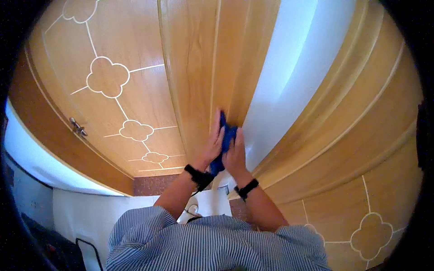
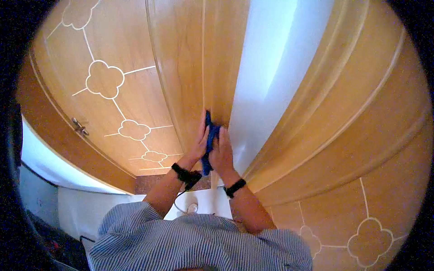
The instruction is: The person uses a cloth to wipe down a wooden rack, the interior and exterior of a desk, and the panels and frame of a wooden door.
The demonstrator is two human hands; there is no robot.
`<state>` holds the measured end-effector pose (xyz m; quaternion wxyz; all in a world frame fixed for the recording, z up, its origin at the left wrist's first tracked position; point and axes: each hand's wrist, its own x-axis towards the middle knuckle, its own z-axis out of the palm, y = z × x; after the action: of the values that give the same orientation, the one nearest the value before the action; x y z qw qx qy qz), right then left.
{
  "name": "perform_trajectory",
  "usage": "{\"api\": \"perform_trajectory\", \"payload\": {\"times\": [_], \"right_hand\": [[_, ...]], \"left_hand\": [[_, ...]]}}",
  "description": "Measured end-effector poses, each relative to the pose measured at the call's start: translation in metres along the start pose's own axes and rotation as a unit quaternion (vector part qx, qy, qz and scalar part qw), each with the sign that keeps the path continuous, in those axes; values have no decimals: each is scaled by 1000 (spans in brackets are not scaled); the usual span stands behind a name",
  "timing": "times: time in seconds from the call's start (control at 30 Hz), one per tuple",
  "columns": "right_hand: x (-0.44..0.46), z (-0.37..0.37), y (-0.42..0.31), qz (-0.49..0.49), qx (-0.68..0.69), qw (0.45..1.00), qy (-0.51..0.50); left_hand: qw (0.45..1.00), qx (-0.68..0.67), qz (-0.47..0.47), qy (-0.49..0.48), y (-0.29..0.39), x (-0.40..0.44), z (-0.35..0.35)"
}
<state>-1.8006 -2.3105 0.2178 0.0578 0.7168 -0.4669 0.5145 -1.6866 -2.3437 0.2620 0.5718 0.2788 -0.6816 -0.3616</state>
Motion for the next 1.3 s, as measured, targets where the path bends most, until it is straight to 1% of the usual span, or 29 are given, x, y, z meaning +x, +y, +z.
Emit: {"api": "perform_trajectory", "payload": {"times": [0.03, 0.07, 0.1, 0.13, 0.2, 0.23, 0.27, 0.3, 0.33, 0.37, 0.4, 0.47, 0.57, 0.67, 0.73, 0.8, 0.87, 0.9, 0.93, 0.97, 1.0, 1.03, 1.07, 1.1, 1.13, 1.17, 1.2, 1.27, 1.3], "right_hand": [[18, 3, -4, 40, 35, 999, 2], [55, -7, -19, 63, 76, 995, 32], [83, -11, -27, -10, 41, 995, 90], [111, -15, -34, -82, 6, 986, 146], [178, -41, -65, -131, -33, 972, 194], [212, -57, -87, -128, -36, 969, 207], [243, -73, -96, -168, -115, 956, 214], [275, -88, -106, -194, -153, 940, 237], [306, -105, -113, -228, -180, 928, 233], [334, -112, -122, -224, -253, 889, 308], [354, -120, -125, -219, -293, 869, 335], [374, -131, -132, -220, -317, 855, 347], [380, -131, -130, -221, -326, 853, 341], [352, -116, -123, -206, -305, 872, 324], [318, -99, -117, -184, -281, 891, 306], [276, -76, -103, -150, -257, 912, 284], [225, -46, -82, -107, -240, 930, 255], [197, -29, -69, -98, -241, 935, 239], [164, -12, -56, -71, -249, 943, 211], [126, 4, -41, -32, -241, 954, 177], [86, 23, -25, 6, -224, 962, 153], [43, 42, -4, 10, -208, 970, 127], [10, 53, 10, 108, -199, 974, 2], [-4, 58, 8, 163, -147, 975, -20], [-19, 62, 7, 219, -99, 970, -39], [-47, 72, 11, 184, -192, 963, -37], [-50, 64, -2, 321, -38, 946, -31], [-54, 37, -23, 441, 105, 889, -63], [-63, 21, -29, 439, 91, 887, -108]], "left_hand": [[1000, -11, 15, -3, 11, 15, -1], [999, -22, 34, -3, 23, 36, -4], [998, -34, 50, -2, 36, 58, -8], [995, -12, 99, -12, 54, 85, -15], [982, 16, 187, -31, 92, 144, -26], [973, 19, 227, -40, 112, 175, -32], [965, 22, 257, -46, 125, 200, -36], [960, 22, 277, -43, 132, 218, -40], [958, 22, 285, -38, 133, 230, -42], [956, 22, 290, -31, 128, 235, -44], [956, 19, 290, -30, 118, 234, -44], [959, 20, 282, -23, 90, 221, -48], [960, 23, 277, -18, 64, 208, -52], [957, 26, 288, -18, 53, 206, -54], [951, 30, 308, -11, 57, 213, -55], [947, 30, 320, -2, 54, 216, -51], [950, 29, 310, 15, 37, 199, -41], [956, 24, 290, 24, 20, 177, -33], [972, 2, 233, 34, -4, 148, -22], [991, -24, 132, 21, -30, 116, -13], [993, -92, 73, -9, -56, 85, -10], [994, -99, 36, -7, -57, 56, -8], [998, -38, 53, -18, -103, 34, -3], [999, -30, 28, -35, -106, 18, -4], [995, -87, -9, -51, -139, -1, -4], [987, -143, -47, -62, -168, -18, -3], [990, -101, -54, -83, -163, -30, -7], [990, -12, -62, -127, -141, -46, -11], [993, -12, -45, -111, -134, -53, -9]]}}
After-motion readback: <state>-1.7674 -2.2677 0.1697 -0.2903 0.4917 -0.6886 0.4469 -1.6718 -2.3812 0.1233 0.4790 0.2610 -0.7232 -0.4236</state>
